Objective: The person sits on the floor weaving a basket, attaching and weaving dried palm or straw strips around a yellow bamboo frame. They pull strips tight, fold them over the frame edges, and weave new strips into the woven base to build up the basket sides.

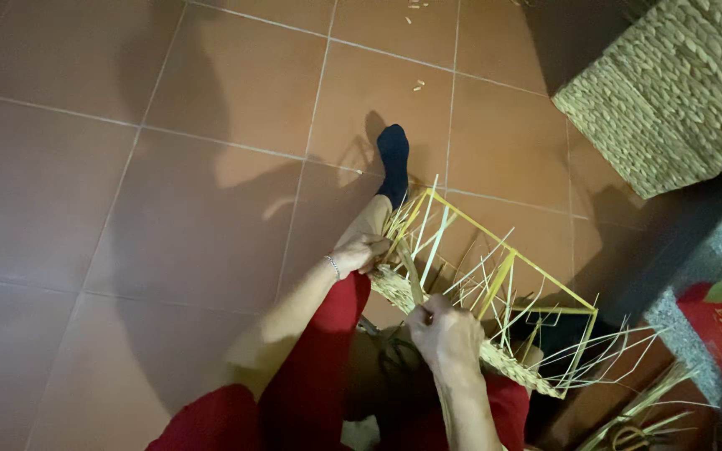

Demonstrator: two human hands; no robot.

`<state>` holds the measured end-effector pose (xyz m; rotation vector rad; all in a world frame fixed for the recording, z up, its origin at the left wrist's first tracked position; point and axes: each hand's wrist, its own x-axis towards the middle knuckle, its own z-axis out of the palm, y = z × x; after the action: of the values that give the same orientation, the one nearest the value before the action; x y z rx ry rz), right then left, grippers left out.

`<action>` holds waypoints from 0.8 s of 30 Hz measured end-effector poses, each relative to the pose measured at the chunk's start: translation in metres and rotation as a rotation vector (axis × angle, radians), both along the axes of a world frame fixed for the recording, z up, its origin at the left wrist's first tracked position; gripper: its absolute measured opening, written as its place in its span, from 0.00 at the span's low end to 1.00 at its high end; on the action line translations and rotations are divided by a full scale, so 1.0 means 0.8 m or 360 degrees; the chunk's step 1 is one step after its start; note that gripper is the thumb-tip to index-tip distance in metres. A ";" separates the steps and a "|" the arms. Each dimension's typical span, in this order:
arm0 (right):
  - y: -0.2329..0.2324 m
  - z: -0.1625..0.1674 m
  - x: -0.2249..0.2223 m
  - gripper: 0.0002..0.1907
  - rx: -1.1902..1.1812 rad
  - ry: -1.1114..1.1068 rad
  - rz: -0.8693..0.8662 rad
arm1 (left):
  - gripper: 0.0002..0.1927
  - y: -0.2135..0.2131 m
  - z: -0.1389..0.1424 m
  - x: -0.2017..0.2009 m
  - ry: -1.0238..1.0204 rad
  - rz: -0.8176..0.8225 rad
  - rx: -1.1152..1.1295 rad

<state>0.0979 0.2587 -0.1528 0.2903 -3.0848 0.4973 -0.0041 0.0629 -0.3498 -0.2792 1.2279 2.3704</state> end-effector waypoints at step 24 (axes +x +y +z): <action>0.034 -0.041 -0.067 0.11 -0.0258 -0.0537 -0.0193 | 0.10 -0.015 0.007 0.015 -0.0207 0.0850 -0.0282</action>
<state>0.0442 0.2860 -0.1854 0.0166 -3.3232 0.8678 0.0079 0.0510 -0.3445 -0.9033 1.4387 2.6176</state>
